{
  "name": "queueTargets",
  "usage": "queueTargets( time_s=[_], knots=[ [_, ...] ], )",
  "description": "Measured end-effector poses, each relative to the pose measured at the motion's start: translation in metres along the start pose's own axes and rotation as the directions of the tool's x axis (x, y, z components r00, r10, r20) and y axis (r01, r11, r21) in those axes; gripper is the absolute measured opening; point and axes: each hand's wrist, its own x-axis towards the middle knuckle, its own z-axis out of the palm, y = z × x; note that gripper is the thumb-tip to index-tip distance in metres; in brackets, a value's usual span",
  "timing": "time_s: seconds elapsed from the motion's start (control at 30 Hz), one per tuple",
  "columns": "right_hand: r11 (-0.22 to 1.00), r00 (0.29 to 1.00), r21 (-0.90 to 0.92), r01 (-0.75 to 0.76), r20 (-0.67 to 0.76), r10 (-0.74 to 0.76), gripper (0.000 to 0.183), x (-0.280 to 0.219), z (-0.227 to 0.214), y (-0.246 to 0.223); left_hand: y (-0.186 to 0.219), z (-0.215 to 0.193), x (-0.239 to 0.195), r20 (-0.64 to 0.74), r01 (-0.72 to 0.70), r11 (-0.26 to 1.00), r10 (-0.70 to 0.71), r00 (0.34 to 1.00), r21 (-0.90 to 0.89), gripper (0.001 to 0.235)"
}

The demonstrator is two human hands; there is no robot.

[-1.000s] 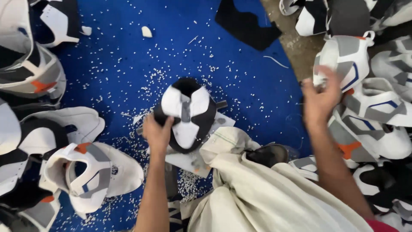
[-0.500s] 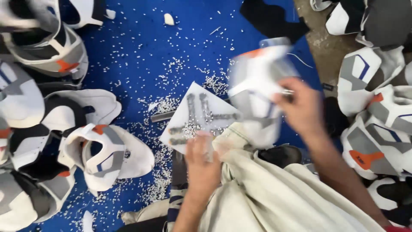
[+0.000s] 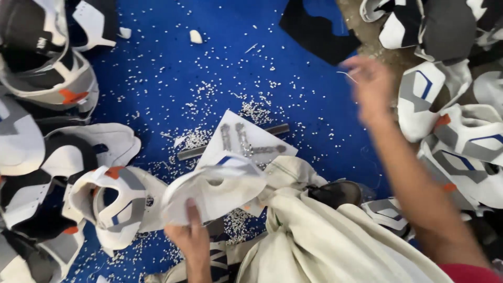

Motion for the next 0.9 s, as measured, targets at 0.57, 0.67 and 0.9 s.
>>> queueTargets(
  time_s=[0.57,0.67,0.9],
  knots=[
    [0.704,0.908,-0.692,0.159,-0.177,-0.379,0.041,-0.025,-0.076,0.063,-0.007,-0.001,-0.005,0.047,0.183,0.983,-0.182,0.982,-0.011,0.019],
    [0.584,0.848,-0.786,0.204,-0.156,-0.506,0.045,-0.082,-0.046,0.018,0.01,-0.005,-0.009,0.031,0.209,0.971,-0.207,0.978,-0.12,0.022],
    [0.712,0.937,-0.612,0.344,0.277,-0.214,0.028,-0.183,0.031,-0.036,0.04,-0.014,-0.001,0.043,0.019,0.974,-0.01,0.999,-0.224,0.03]
  ],
)
